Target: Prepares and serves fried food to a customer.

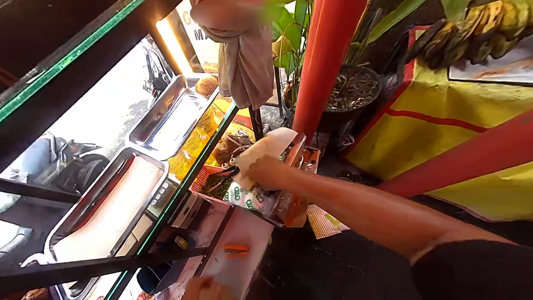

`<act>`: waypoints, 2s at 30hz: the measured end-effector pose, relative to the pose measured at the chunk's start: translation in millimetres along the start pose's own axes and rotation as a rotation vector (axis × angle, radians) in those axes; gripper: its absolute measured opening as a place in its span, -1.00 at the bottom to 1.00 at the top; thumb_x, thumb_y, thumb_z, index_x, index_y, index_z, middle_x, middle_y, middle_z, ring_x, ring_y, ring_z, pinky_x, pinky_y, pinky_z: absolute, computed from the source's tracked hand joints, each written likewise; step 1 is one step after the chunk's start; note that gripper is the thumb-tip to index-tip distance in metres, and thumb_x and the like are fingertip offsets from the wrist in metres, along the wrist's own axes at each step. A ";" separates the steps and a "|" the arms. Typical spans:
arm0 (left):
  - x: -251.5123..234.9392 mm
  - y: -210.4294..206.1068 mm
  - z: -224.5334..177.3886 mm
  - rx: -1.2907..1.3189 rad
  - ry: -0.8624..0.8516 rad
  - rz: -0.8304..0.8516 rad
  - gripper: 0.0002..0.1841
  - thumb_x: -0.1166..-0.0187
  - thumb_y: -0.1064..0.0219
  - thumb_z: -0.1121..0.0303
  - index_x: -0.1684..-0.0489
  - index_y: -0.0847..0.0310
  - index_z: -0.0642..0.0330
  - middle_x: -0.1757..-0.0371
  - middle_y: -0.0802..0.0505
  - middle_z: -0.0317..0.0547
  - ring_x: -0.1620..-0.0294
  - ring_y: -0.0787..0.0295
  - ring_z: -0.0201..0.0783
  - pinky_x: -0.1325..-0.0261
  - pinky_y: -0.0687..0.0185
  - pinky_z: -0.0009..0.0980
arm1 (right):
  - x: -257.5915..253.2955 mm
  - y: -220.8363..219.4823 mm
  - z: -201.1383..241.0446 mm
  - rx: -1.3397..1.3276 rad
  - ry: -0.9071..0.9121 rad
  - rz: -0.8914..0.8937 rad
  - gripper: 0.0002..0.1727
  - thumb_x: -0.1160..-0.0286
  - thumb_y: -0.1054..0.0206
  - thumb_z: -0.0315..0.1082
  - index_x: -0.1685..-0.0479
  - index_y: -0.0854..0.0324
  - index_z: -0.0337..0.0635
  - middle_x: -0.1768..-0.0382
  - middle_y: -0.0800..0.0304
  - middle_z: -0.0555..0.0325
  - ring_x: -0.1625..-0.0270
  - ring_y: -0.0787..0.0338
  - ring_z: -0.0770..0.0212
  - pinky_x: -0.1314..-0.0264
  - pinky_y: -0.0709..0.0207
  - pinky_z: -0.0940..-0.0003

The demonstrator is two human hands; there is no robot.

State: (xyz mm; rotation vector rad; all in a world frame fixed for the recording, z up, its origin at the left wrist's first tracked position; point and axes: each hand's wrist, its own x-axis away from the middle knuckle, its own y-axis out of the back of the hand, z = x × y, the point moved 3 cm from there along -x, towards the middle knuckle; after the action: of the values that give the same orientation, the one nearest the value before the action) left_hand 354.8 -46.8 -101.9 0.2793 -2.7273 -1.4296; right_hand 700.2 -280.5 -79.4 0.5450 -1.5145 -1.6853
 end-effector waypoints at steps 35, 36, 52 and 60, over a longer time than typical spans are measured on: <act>-267.3 -122.4 -103.9 -0.599 -0.147 0.169 -0.75 -0.66 -0.25 0.17 -0.08 -0.82 -0.05 -0.17 -0.87 -0.03 -0.27 -0.79 0.05 -0.25 -0.65 0.22 | 4.7 -36.0 -10.0 -0.145 -0.220 0.227 -0.71 -0.72 -0.15 -0.20 -0.13 -0.70 -0.14 0.09 -0.85 -0.14 -0.07 -0.84 -0.24 -0.06 -0.64 -0.31; -268.2 -121.2 -105.9 -0.604 -0.108 0.226 -0.74 -0.65 -0.26 0.17 -0.08 -0.81 -0.01 -0.18 -0.87 0.00 -0.28 -0.78 0.09 -0.25 -0.63 0.26 | 1.4 -32.7 -9.9 -0.146 -0.230 0.212 -0.73 -0.72 -0.16 -0.22 -0.08 -0.72 -0.13 0.10 -0.84 -0.13 -0.05 -0.84 -0.23 -0.01 -0.66 -0.32; -266.7 -118.1 -96.3 -0.526 -0.005 0.287 -0.62 -0.63 -0.24 0.00 -0.24 -0.77 -0.06 -0.32 -0.82 -0.01 -0.42 -0.69 0.07 -0.41 -0.51 0.28 | -8.8 -34.4 -11.8 -0.089 -0.113 0.138 -0.78 -0.62 -0.31 -0.22 -0.04 -0.76 -0.10 0.18 -0.85 -0.11 0.03 -0.85 -0.24 0.06 -0.65 -0.34; -262.7 -110.1 -96.1 -0.384 0.162 0.326 -0.64 -0.69 -0.18 0.02 -0.14 -0.78 -0.01 -0.15 -0.87 -0.06 -0.28 -0.77 0.02 -0.31 -0.59 0.22 | -5.3 -43.6 -12.9 -0.050 0.101 -0.121 -0.79 -0.59 -0.35 -0.28 -0.09 -0.74 -0.08 0.25 -0.85 -0.09 0.19 -0.87 -0.24 0.21 -0.66 -0.32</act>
State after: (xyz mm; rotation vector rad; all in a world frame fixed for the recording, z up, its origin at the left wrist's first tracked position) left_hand 640.2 -138.1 -126.9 -0.0631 -2.1854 -1.6957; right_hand 701.4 -285.6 -124.9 0.6962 -1.3877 -1.7556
